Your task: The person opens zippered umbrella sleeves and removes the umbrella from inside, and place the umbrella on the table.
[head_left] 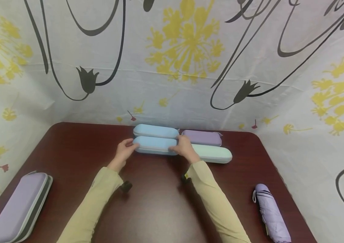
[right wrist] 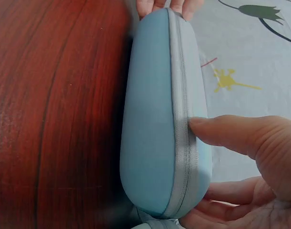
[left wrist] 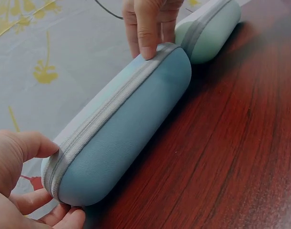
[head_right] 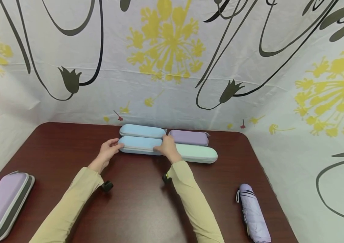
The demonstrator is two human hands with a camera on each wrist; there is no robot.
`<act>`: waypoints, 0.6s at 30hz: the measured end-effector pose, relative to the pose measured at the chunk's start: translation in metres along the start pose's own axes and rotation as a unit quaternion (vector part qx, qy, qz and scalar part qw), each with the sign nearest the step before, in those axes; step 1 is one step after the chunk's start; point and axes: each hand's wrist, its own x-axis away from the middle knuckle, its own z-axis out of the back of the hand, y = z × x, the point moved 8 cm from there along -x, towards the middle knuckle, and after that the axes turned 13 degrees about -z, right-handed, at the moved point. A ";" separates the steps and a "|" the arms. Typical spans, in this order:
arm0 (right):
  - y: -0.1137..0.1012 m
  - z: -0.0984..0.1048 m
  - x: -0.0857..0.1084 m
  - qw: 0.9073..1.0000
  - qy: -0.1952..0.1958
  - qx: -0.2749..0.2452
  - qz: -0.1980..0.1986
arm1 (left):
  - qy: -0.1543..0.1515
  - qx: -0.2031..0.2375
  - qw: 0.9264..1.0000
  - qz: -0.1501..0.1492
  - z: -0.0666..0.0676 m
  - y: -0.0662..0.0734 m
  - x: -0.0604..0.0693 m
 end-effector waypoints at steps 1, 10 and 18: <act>0.000 -0.001 -0.001 1.000 -0.005 0.002 -0.004 | -0.003 0.008 1.000 0.002 -0.001 0.000 0.000; 0.000 -0.004 -0.003 0.999 -0.042 0.014 -0.003 | -0.020 0.050 0.998 0.039 -0.004 -0.003 -0.002; -0.008 -0.010 0.001 0.996 -0.052 0.052 0.055 | -0.028 0.046 0.998 0.040 0.004 -0.006 -0.001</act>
